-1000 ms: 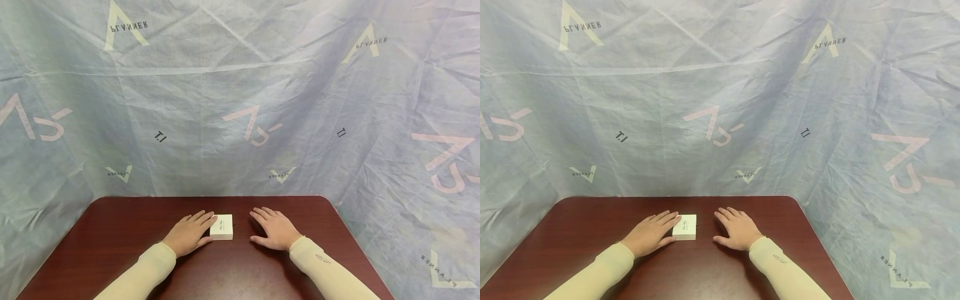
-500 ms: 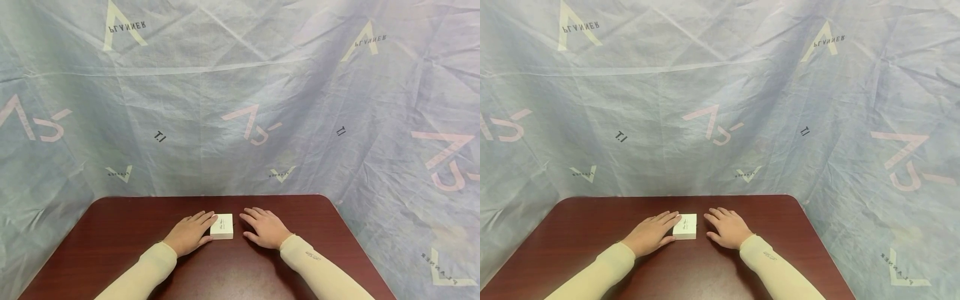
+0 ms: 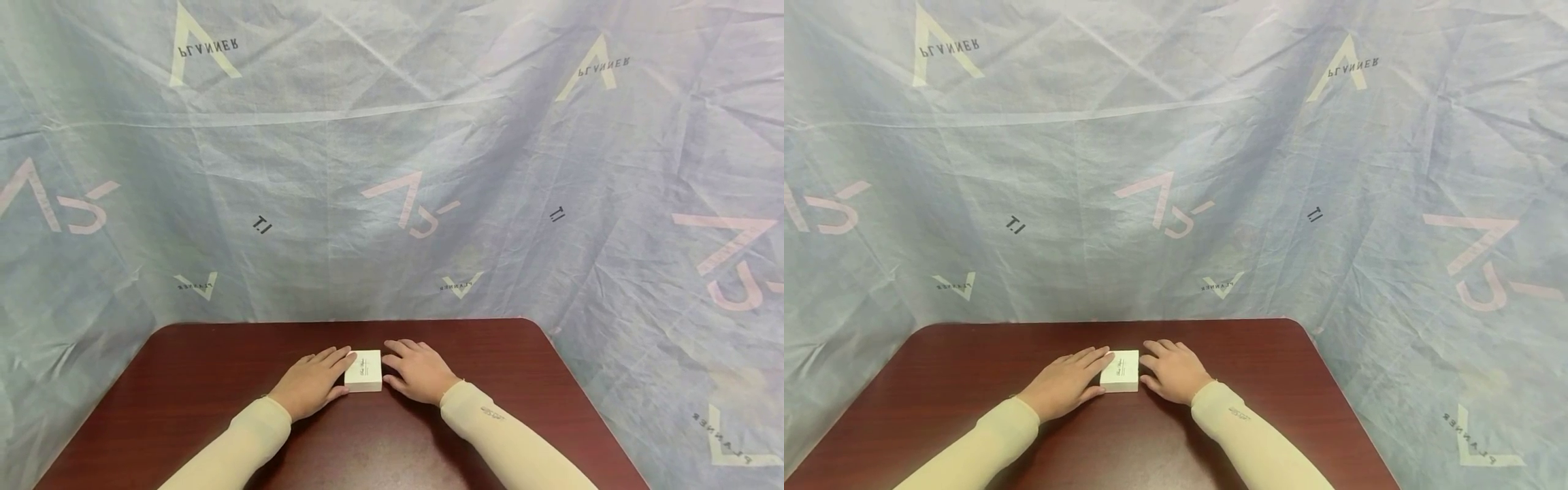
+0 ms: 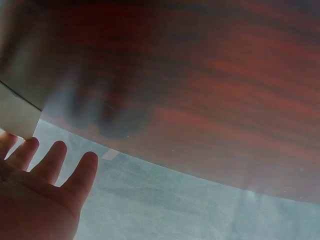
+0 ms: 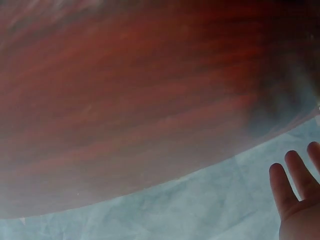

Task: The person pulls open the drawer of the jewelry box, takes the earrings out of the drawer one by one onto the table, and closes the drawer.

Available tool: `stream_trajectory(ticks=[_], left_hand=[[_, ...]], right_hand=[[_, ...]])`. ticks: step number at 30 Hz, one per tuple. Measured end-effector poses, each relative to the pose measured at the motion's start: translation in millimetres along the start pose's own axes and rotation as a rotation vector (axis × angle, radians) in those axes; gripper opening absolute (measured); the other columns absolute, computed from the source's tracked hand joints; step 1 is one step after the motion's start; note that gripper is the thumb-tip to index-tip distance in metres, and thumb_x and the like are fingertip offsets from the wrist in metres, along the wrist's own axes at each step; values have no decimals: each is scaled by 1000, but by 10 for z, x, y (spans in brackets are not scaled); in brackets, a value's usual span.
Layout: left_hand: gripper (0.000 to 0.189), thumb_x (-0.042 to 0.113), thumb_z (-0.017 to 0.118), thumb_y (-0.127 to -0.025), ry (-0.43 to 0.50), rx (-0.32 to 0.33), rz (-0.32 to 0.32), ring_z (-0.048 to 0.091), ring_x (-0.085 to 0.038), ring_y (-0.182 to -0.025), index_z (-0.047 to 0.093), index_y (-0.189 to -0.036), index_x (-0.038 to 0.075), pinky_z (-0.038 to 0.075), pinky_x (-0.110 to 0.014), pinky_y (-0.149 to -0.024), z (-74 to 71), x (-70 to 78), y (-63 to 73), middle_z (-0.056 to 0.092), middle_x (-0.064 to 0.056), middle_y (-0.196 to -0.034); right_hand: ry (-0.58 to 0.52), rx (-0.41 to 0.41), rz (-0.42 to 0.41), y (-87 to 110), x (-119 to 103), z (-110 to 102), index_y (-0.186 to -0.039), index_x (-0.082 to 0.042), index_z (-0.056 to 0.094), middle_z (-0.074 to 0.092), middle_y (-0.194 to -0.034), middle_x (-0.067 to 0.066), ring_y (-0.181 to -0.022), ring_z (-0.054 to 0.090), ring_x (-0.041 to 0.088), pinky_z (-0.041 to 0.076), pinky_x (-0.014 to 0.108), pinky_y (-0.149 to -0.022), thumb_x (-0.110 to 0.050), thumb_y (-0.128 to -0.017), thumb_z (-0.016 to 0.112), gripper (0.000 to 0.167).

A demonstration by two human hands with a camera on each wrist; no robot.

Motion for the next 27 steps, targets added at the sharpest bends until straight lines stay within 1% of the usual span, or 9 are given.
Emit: stream_trajectory(ticks=[3,5,9,14,17,19,27], left_hand=[[72,49,72,-119,-6,1,-1,59,-37,-168,51,-180,19,56,-65,-130,11,-2,-4,54,-5,-186],[72,49,71,-119,-11,2,-1,59,-36,-168,50,-181,19,56,-64,-130,21,-6,-6,54,-5,-186],[72,49,72,-119,-19,12,4,59,-36,-167,51,-180,19,57,-64,-129,36,-10,-15,54,-5,-186],[71,50,71,-119,-52,29,11,61,-34,-166,51,-180,20,59,-61,-128,49,-17,-14,56,-5,-185],[71,50,72,-119,-62,39,14,62,-34,-165,52,-180,19,59,-61,-127,52,-19,-9,57,-5,-184],[71,50,72,-118,-66,44,16,63,-34,-164,52,-179,19,59,-60,-127,53,-18,-3,57,-6,-183],[71,50,72,-119,-87,49,23,63,-34,-163,52,-179,18,60,-61,-126,51,-17,-8,58,-7,-183]], right_hand=[[24,11,-4,-34,-33,6,-139,-28,85,72,-167,2,-151,72,24,66,48,-117,-49,-115,76,32],[42,33,-16,-57,-52,12,-132,-28,87,74,-163,1,-146,74,24,67,46,-114,-47,-115,79,26],[72,107,-43,-97,-77,7,-119,-29,90,80,-152,0,-134,79,22,68,42,-103,-40,-112,84,14],[110,187,-76,-128,-98,-37,-105,-30,92,83,-137,-2,-116,80,20,65,37,-90,-31,-104,91,2],[136,202,-95,-138,-108,-52,-98,-31,92,84,-132,-2,-110,79,19,63,35,-86,-28,-100,92,4],[154,198,-101,-141,-113,-56,-96,-32,92,84,-129,-3,-108,79,19,62,34,-84,-28,-100,92,5],[187,186,-102,-144,-100,-38,-96,-33,94,84,-123,-5,-101,77,19,59,34,-80,-29,-101,90,8]])
Point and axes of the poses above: each hand's wrist, its own y-axis away from the middle knuckle, its own z-axis out of the palm, x = y × z, the point moved 1 cm from there along -y, towards the middle knuckle
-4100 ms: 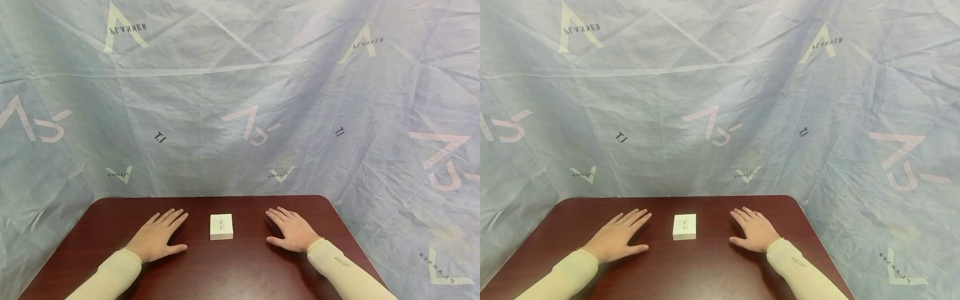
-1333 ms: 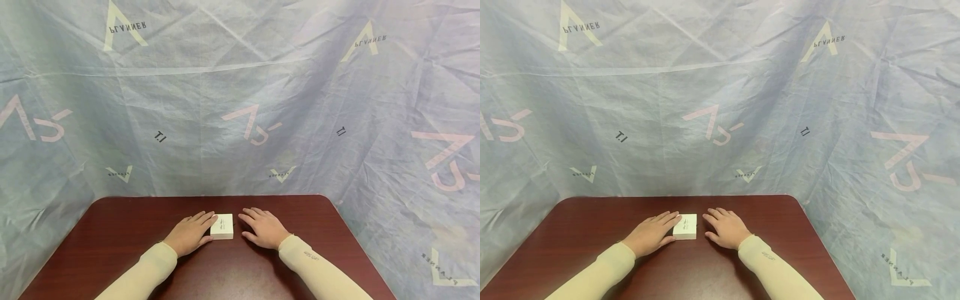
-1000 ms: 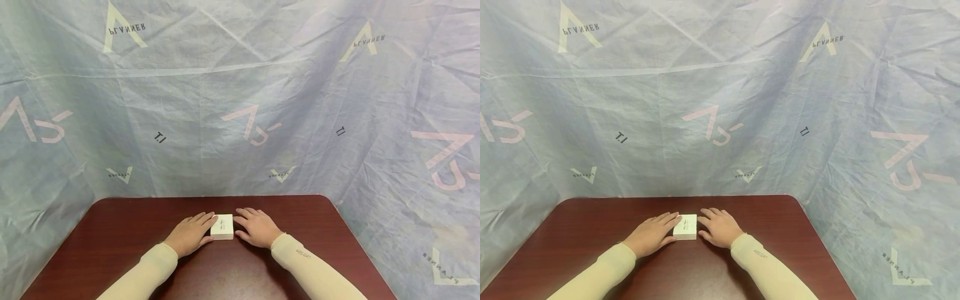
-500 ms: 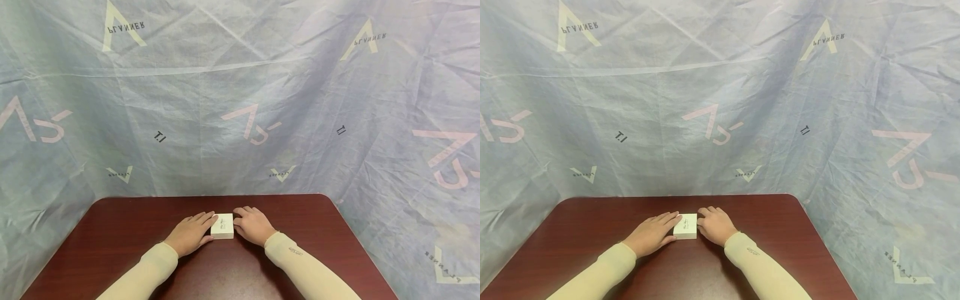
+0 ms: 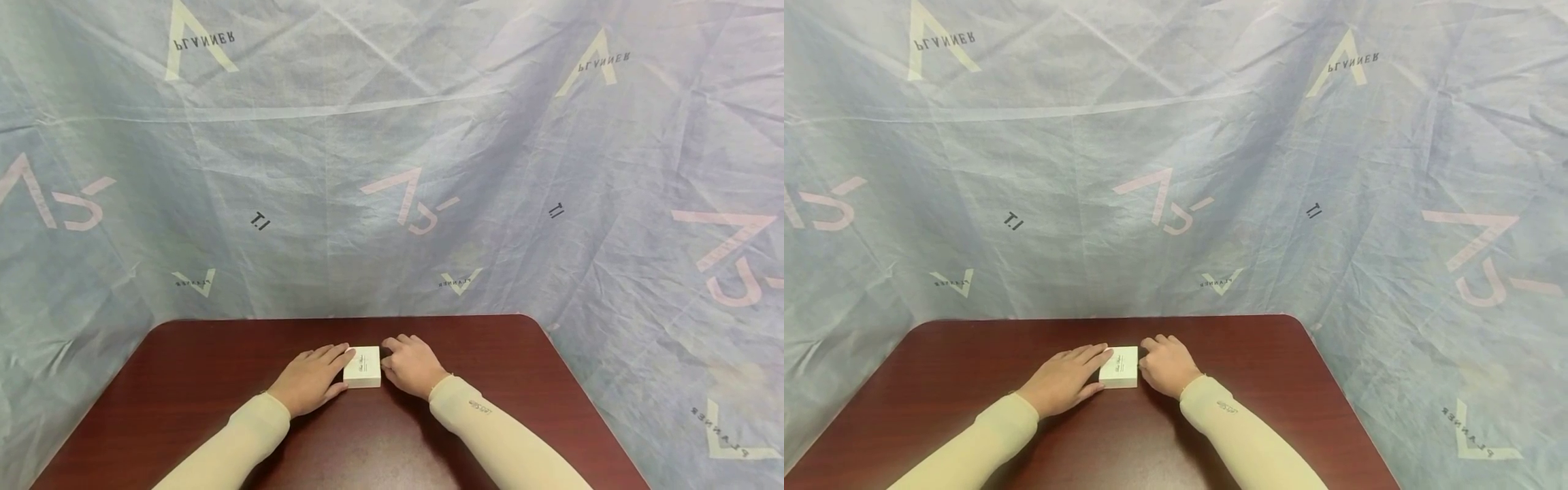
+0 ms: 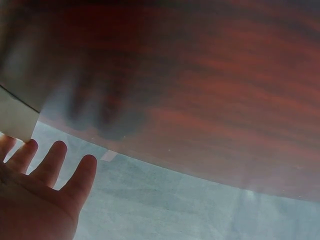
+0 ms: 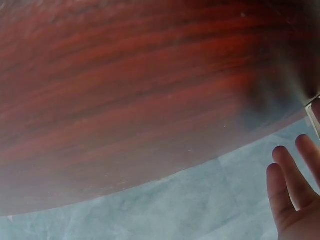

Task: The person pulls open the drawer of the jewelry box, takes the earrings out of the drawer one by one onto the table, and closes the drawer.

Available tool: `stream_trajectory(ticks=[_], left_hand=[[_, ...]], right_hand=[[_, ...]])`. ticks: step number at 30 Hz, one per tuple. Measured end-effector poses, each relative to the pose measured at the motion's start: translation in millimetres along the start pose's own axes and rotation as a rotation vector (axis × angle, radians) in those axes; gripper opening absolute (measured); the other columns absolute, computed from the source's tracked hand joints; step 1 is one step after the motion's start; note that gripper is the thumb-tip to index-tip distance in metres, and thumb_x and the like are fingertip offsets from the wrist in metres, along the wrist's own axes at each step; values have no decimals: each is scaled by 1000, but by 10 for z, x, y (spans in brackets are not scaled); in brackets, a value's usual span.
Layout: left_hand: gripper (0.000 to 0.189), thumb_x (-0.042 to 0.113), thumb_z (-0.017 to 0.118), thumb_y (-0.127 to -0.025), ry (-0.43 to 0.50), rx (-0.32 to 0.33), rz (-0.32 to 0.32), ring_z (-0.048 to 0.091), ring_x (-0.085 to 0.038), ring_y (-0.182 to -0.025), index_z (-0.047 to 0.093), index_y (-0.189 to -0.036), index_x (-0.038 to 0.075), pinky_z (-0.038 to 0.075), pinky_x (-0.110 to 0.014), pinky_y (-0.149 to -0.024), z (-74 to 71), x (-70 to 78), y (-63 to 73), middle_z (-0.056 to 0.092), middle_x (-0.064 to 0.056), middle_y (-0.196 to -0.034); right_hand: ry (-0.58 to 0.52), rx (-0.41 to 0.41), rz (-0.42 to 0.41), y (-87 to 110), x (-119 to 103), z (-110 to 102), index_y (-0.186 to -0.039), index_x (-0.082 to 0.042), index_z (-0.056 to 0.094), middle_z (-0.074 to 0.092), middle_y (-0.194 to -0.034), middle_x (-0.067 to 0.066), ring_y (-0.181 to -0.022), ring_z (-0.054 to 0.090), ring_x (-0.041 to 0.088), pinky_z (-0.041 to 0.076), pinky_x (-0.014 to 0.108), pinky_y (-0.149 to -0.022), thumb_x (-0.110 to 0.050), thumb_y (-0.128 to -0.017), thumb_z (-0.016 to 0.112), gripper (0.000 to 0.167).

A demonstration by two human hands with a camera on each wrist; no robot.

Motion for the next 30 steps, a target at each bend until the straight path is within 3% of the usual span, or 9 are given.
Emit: stream_trajectory(ticks=[30], left_hand=[[72,52,69,-119,20,-7,-3,61,-36,-165,51,-180,18,58,-63,-127,5,-12,10,57,-8,-184]], right_hand=[[-18,-3,-1,46,65,-67,-92,-31,93,85,-120,-1,-94,74,21,56,35,-75,-28,-97,91,7]])
Point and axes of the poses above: each hand's wrist, its own y-axis away from the middle knuckle, its own z-axis out of the palm, x = y × z, the point moved 1 cm from there along -y, towards the middle knuckle
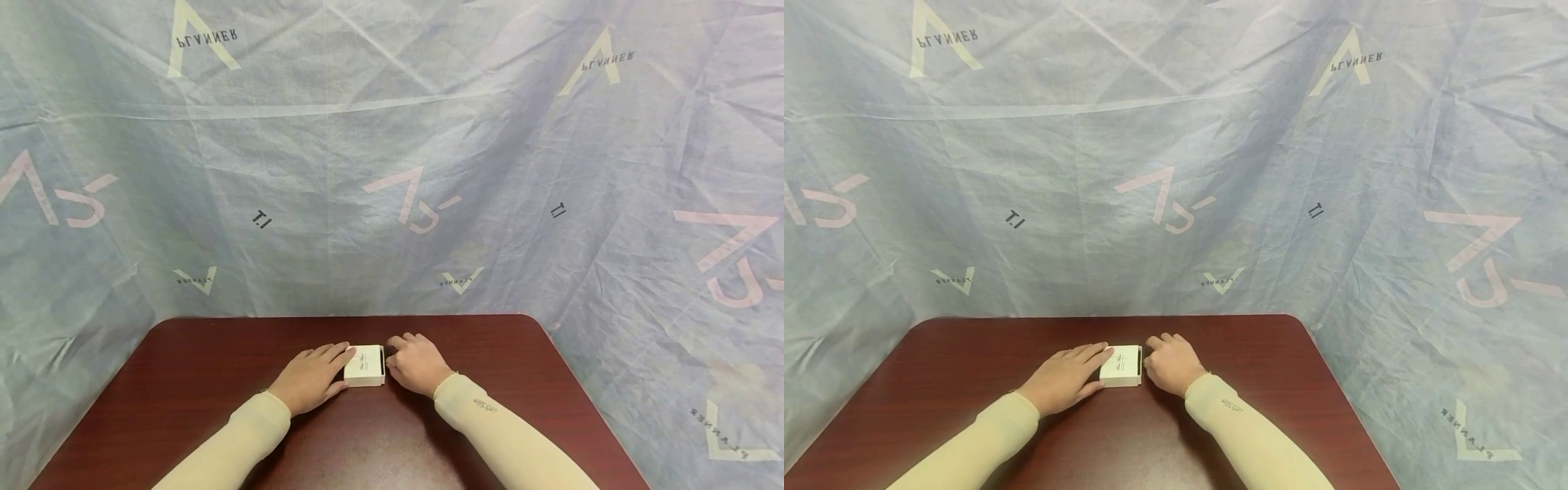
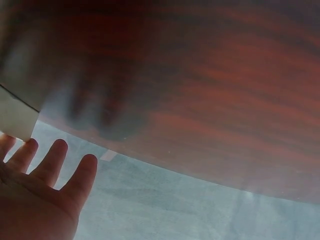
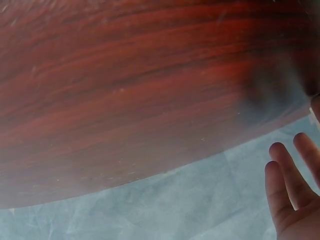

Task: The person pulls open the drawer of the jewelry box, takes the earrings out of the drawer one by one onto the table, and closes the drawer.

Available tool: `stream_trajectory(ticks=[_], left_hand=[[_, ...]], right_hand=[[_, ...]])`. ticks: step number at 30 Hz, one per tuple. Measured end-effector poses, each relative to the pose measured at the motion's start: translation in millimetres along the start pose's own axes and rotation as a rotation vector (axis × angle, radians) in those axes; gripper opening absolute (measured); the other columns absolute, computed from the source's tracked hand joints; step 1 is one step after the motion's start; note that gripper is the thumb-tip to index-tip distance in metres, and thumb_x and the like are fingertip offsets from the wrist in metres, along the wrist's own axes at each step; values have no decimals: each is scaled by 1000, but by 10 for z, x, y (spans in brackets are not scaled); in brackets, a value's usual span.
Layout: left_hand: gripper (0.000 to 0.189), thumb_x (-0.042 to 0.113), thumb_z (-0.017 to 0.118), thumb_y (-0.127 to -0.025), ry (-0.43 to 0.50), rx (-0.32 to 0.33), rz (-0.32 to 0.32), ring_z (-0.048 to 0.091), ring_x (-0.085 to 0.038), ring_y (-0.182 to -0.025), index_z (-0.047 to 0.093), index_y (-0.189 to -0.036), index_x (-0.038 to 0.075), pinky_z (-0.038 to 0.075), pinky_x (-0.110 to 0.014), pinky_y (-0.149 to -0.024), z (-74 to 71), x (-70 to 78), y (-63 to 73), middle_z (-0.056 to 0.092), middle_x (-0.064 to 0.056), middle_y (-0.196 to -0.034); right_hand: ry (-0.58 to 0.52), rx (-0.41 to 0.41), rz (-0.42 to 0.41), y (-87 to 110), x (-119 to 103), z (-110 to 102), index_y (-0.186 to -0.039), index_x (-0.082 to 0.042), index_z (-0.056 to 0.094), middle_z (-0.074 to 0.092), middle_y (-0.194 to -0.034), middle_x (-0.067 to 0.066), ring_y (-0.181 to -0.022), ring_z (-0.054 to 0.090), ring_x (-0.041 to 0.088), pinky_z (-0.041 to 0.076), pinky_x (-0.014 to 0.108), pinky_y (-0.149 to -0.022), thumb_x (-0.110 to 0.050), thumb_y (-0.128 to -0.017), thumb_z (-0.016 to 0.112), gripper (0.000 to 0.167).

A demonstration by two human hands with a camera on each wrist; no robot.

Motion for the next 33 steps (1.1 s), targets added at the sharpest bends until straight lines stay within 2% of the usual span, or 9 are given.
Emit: stream_trajectory(ticks=[19,28,33], left_hand=[[70,53,71,-118,-19,35,17,65,-33,-160,54,-178,20,61,-61,-124,-4,-12,-10,61,-6,-179],[71,51,74,-117,-1,21,7,65,-35,-160,54,-178,19,61,-62,-124,-30,-3,-14,61,-8,-179],[72,50,74,-117,0,16,9,65,-35,-160,54,-178,18,61,-62,-124,-25,0,-16,60,-9,-180]], right_hand=[[12,36,-5,68,56,57,-83,-32,90,85,-116,-1,-89,74,22,56,35,-72,-26,-93,93,13],[34,74,-9,110,116,120,-75,-31,86,84,-115,-4,-85,73,22,55,33,-70,-26,-92,92,19],[26,77,5,165,158,131,-79,-30,89,84,-115,-3,-85,73,23,56,34,-70,-25,-93,90,16]])
Point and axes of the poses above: each hand's wrist, its own y-axis away from the middle knuckle, its own z-axis out of the palm, x = y × z, the point moved 1 cm from there along -y, towards the middle knuckle
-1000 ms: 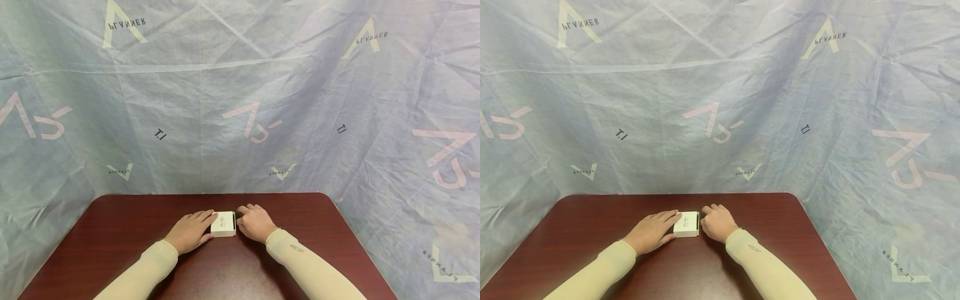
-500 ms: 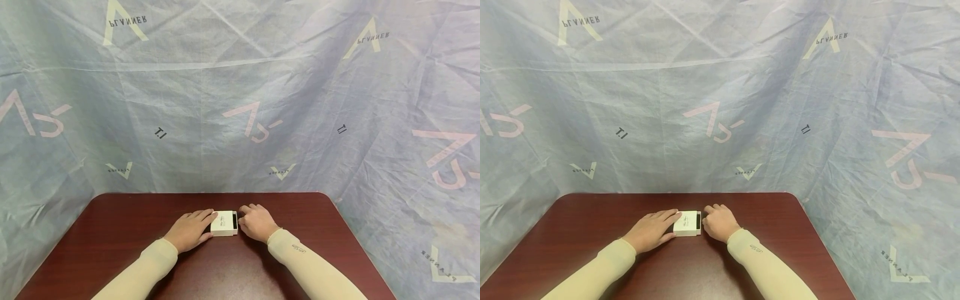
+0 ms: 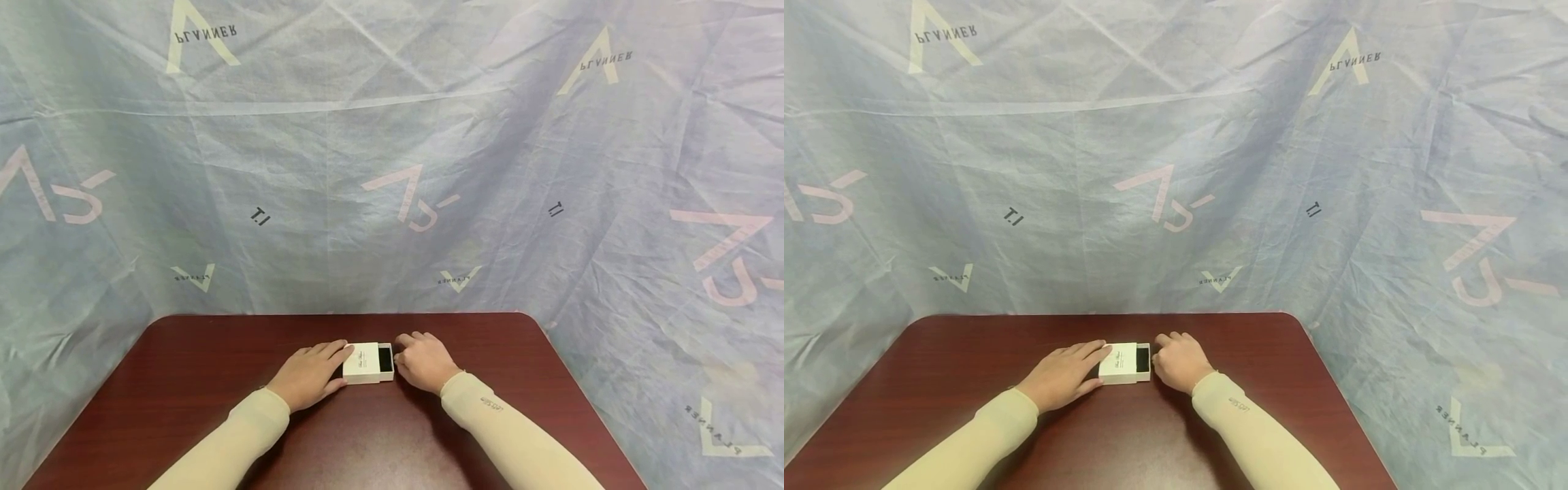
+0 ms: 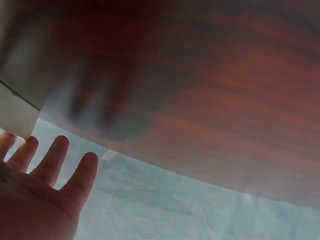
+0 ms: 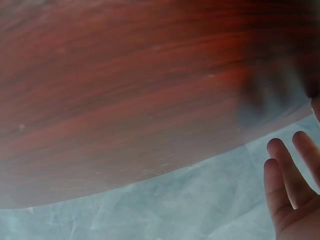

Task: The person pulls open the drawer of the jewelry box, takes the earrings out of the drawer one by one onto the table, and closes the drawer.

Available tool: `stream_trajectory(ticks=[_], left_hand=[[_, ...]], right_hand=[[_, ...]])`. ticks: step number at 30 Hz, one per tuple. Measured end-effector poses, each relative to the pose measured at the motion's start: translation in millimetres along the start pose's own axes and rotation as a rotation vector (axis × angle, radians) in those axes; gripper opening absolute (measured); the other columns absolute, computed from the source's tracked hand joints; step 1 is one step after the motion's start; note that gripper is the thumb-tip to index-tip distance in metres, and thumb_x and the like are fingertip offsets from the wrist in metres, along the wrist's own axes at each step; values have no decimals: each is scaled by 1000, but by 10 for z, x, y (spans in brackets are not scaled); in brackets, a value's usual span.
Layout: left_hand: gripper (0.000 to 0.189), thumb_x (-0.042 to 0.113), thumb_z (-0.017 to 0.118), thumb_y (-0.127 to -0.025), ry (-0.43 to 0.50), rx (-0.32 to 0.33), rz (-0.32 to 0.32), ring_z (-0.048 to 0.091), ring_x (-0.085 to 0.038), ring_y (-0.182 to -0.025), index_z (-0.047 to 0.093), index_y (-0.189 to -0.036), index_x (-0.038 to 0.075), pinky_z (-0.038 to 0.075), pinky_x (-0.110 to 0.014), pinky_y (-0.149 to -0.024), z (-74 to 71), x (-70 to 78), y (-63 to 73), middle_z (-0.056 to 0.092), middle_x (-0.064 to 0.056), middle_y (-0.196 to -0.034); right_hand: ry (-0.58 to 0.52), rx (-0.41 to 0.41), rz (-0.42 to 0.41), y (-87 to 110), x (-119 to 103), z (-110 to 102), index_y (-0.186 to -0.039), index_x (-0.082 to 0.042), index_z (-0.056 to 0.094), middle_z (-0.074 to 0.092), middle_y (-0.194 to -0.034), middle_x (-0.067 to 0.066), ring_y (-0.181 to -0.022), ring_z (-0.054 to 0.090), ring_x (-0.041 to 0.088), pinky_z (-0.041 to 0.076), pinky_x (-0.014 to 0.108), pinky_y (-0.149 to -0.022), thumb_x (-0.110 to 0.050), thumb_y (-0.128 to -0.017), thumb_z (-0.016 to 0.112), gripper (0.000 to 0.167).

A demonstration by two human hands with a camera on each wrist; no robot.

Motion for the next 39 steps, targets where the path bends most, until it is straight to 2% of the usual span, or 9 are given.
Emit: stream_trajectory(ticks=[6,12,18,25,28,32,35,39], left_hand=[[71,49,73,-118,10,-6,5,64,-36,-161,53,-179,17,60,-63,-125,7,7,1,58,-10,-182],[71,47,74,-118,29,-6,-2,64,-38,-162,53,-179,16,60,-65,-125,-21,15,8,58,-11,-182],[71,47,73,-118,42,-5,-6,64,-39,-162,53,-179,16,59,-67,-126,-31,24,8,57,-12,-182],[71,46,74,-118,49,1,1,64,-39,-161,54,-178,16,60,-67,-124,-32,24,5,58,-12,-182],[71,47,73,-118,49,0,-2,64,-39,-162,53,-179,16,60,-67,-125,-18,23,4,57,-11,-183],[71,47,73,-119,50,-4,-5,64,-39,-162,53,-179,16,60,-67,-125,-2,18,1,56,-11,-184],[71,46,74,-118,57,-5,-5,64,-40,-162,53,-179,16,60,-67,-125,-3,19,-2,57,-12,-183],[71,45,74,-118,58,-4,-7,64,-40,-161,53,-179,15,60,-67,-125,1,16,-1,57,-12,-183]], right_hand=[[-16,-14,20,63,44,-83,-83,-28,90,84,-112,-2,-83,70,23,54,34,-69,-20,-94,89,14],[-8,1,41,88,80,-180,-74,-26,90,84,-109,-1,-82,70,22,52,33,-67,-22,-96,92,22],[12,-2,48,153,125,-169,-68,-28,87,84,-108,-2,-78,67,21,44,30,-63,-20,-94,91,27],[15,34,38,173,139,-136,-71,-28,87,82,-105,-1,-75,65,23,46,32,-61,-16,-89,90,23],[4,25,46,191,142,-116,-78,-28,89,83,-107,-1,-77,67,24,50,34,-63,-16,-90,91,18],[-7,-14,63,215,157,-95,-96,-28,94,83,-114,1,-83,72,24,58,37,-68,-21,-94,93,7],[-16,-34,75,226,174,-101,-107,-25,96,84,-118,3,-88,76,25,63,39,-73,-25,-95,95,12],[-29,-41,98,236,197,-118,-114,-22,95,83,-122,6,-92,80,27,66,42,-78,-25,-95,95,19]])
Point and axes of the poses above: each hand's wrist, its own y-axis away from the middle knuckle, its own z-axis out of the palm, x = y × z, the point moved 1 cm from there along -y, towards the middle knuckle
